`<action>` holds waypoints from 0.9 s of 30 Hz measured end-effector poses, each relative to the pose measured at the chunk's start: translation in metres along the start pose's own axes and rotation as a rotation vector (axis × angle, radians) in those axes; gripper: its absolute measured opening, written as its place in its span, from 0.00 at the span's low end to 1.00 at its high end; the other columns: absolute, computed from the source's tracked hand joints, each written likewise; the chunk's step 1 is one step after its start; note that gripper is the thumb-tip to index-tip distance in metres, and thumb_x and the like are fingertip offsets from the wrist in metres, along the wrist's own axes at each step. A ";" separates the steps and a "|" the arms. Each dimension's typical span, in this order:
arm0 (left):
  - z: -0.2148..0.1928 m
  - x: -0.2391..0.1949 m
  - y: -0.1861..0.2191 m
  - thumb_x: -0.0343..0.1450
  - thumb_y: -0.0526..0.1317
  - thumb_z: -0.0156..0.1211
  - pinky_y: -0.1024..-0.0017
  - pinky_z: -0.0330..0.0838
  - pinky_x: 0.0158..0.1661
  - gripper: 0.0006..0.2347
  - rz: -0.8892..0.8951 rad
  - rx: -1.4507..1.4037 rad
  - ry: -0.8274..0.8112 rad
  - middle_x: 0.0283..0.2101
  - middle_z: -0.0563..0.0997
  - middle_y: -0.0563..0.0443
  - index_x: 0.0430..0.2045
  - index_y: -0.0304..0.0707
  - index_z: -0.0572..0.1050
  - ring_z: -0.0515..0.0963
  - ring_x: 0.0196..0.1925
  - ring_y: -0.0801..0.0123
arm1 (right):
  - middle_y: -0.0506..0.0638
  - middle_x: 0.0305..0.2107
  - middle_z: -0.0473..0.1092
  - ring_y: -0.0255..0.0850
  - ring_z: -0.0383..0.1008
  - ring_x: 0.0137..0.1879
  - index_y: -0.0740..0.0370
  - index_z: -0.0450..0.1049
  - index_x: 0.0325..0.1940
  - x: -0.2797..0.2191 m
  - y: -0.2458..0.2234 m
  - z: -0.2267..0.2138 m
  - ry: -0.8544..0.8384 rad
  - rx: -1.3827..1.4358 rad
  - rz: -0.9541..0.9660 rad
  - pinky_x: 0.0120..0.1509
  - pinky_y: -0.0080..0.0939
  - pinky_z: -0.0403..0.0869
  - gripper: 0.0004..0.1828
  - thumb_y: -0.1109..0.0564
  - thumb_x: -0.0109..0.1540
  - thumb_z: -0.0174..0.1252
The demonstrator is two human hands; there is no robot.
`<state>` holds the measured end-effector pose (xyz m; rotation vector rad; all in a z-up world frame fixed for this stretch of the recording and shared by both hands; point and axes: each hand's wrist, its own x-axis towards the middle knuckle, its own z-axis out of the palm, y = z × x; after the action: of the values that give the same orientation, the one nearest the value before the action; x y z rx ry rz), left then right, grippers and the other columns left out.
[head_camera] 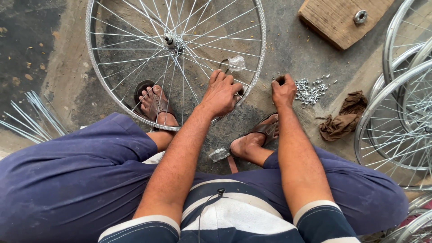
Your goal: The person sits on the floor and installs spokes into a bicycle wheel rim, threading them through the hub and securing them with nipples. They repeatedly pick up spokes and small metal parts from the floor and attach them to the wheel.
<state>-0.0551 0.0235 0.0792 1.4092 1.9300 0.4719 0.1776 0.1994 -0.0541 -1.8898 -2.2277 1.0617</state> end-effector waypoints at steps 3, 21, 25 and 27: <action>0.000 0.000 0.000 0.69 0.46 0.65 0.53 0.43 0.68 0.10 0.002 0.003 0.000 0.42 0.75 0.46 0.42 0.49 0.81 0.69 0.57 0.55 | 0.54 0.36 0.77 0.44 0.79 0.40 0.64 0.77 0.42 0.004 -0.002 -0.005 -0.114 0.576 0.148 0.47 0.42 0.79 0.06 0.66 0.61 0.62; -0.001 0.000 0.001 0.67 0.43 0.66 0.52 0.42 0.69 0.07 0.010 -0.086 0.028 0.43 0.76 0.49 0.37 0.50 0.83 0.70 0.58 0.56 | 0.54 0.35 0.78 0.41 0.81 0.38 0.61 0.76 0.45 0.004 -0.026 -0.039 -0.269 0.963 0.369 0.43 0.39 0.82 0.10 0.67 0.61 0.63; -0.001 0.002 -0.003 0.68 0.44 0.65 0.52 0.46 0.67 0.06 0.070 -0.072 0.055 0.41 0.75 0.47 0.35 0.48 0.83 0.69 0.54 0.53 | 0.54 0.33 0.78 0.40 0.80 0.36 0.65 0.78 0.41 0.039 0.008 -0.053 -0.135 0.817 0.283 0.41 0.36 0.81 0.06 0.68 0.61 0.61; -0.002 0.004 -0.002 0.69 0.44 0.64 0.51 0.47 0.66 0.06 0.071 -0.051 0.025 0.40 0.74 0.46 0.34 0.47 0.83 0.68 0.53 0.52 | 0.55 0.32 0.79 0.40 0.80 0.36 0.66 0.80 0.41 0.059 0.031 -0.072 -0.027 0.638 0.243 0.41 0.36 0.80 0.08 0.68 0.58 0.62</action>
<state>-0.0587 0.0263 0.0780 1.4492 1.8793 0.5705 0.2209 0.2859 -0.0376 -1.8566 -1.4214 1.5925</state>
